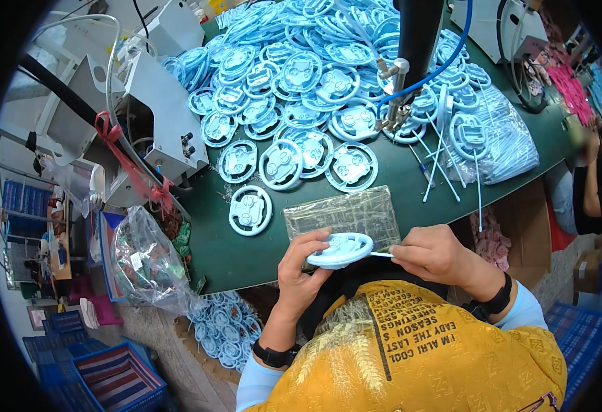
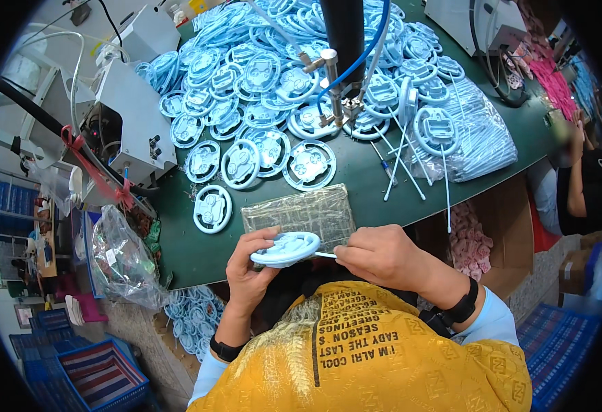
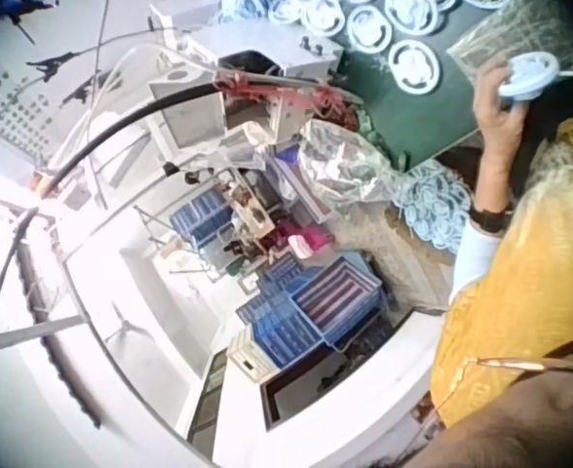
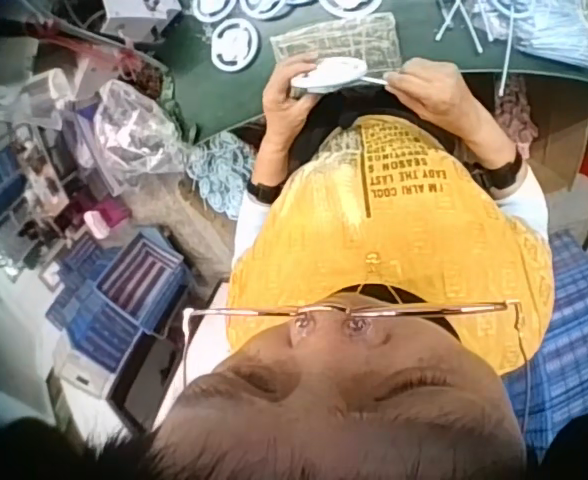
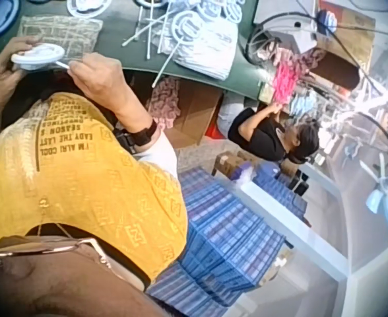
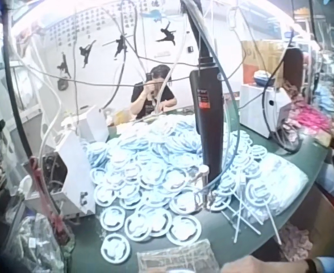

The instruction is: The person assembles small blue plastic fans by inserting white sticks into the fan bases and using a handheld heat gun to secure the joints. The person works at a green table in a workshop, handling the fans one at a time and placing the finished units into a pile.

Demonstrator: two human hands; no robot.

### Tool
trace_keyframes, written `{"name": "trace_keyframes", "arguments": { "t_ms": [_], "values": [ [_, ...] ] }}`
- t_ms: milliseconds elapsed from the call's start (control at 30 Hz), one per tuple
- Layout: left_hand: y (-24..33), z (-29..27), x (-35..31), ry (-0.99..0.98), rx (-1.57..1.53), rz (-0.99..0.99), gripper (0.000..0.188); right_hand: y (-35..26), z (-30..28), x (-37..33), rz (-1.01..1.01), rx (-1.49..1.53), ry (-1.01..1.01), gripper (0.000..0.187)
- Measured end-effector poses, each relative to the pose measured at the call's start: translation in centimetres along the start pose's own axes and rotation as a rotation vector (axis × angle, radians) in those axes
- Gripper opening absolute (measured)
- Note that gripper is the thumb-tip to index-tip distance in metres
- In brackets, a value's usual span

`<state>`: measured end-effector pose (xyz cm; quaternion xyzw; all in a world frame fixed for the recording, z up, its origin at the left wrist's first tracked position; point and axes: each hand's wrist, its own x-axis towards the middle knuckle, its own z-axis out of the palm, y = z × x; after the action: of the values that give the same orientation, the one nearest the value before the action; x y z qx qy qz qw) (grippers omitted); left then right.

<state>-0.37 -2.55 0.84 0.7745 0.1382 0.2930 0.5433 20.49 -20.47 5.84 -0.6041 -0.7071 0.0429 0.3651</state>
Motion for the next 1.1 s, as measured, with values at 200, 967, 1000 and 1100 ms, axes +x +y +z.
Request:
{"name": "trace_keyframes", "arguments": {
  "t_ms": [200, 967, 1000, 1100],
  "values": [
    [0.4, 0.0, 0.2, 0.027, 0.154, 0.089, 0.04, 0.4, 0.3, 0.3, 0.074, -0.036, -0.032, 0.024],
    [-1.4, 0.0, 1.4, 0.102, 0.641, 0.004, 0.052, 7.9, -5.4, 13.0, 0.228, 0.438, 0.673, 0.049],
    [-1.2, 0.0, 1.1, 0.105, 0.665, 0.009, 0.053, 8.1, -5.4, 13.4, 0.24, 0.506, 0.638, 0.048],
    [-0.5, -0.3, 0.0, 0.067, 0.675, 0.011, 0.051, 8.4, -5.8, 14.0, 0.286, 0.648, 0.538, 0.046]
  ]
}}
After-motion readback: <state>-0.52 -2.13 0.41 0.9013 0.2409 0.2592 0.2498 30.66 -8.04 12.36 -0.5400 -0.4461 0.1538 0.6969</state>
